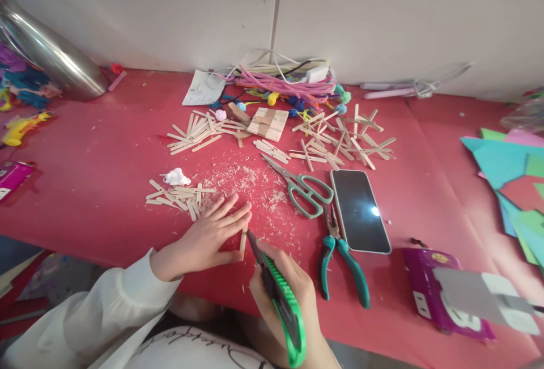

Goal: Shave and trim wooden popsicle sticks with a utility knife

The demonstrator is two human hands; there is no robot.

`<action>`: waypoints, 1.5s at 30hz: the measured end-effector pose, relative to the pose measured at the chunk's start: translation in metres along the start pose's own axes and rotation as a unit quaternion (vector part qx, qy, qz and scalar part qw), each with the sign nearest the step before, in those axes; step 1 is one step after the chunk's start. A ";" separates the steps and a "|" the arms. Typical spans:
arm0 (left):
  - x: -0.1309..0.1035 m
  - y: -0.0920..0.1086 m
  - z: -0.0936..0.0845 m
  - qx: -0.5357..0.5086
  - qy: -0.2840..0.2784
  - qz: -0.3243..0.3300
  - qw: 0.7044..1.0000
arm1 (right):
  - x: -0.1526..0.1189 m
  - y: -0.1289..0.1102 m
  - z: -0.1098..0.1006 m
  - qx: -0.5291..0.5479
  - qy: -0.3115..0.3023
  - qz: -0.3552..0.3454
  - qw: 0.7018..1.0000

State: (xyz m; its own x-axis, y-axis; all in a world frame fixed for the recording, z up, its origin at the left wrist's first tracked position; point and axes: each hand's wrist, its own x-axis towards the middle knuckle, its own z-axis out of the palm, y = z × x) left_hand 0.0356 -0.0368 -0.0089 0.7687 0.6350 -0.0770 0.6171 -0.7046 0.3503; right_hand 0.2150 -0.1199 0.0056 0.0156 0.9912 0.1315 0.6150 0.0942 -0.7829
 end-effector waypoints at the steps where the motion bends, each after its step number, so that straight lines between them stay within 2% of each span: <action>1: 0.000 0.000 0.000 -0.001 -0.001 0.000 1.000 | 0.000 0.000 0.000 0.005 -0.006 0.008 1.000; 9: 0.002 0.001 0.001 -0.006 -0.008 0.002 1.000 | 0.008 -0.005 0.000 0.024 -0.012 0.067 0.997; 12: 0.002 0.001 0.001 0.003 -0.015 0.002 1.000 | 0.013 -0.001 -0.002 0.053 -0.012 0.110 0.992; 15: 0.002 0.002 0.001 0.013 -0.018 0.005 1.000 | 0.017 0.013 -0.002 0.103 -0.005 0.189 0.977; 17: 0.002 0.002 0.000 0.016 -0.016 0.005 1.000 | 0.017 0.023 0.000 0.160 0.008 0.250 0.955; 19: 0.002 0.002 0.001 0.017 -0.009 0.006 1.000 | 0.015 0.029 0.003 0.220 0.022 0.275 0.936; 21: 0.001 0.002 0.002 0.020 -0.001 0.006 1.000 | 0.011 0.026 0.004 0.208 0.028 0.251 0.945; 25: 0.001 0.001 0.003 0.025 -0.006 -0.004 1.000 | 0.002 0.008 0.002 0.084 0.024 0.134 0.987; 30: 0.001 0.000 0.001 0.017 -0.005 -0.002 1.000 | 0.000 -0.005 -0.001 0.000 0.044 0.042 0.998; 36: 0.000 0.001 0.000 0.010 -0.013 -0.013 1.000 | 0.002 -0.004 0.001 -0.023 0.052 0.031 0.998; 45: 0.001 0.001 0.001 -0.002 -0.012 -0.019 1.000 | -0.003 0.003 0.004 -0.027 0.023 0.030 0.999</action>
State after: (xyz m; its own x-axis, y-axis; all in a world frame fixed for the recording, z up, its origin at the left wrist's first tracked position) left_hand 0.0366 -0.0370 -0.0095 0.7489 0.6532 -0.1121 0.6447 -0.6789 0.3513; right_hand 0.2137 -0.1227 -0.0002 0.0890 0.9894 0.1144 0.6538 0.0286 -0.7561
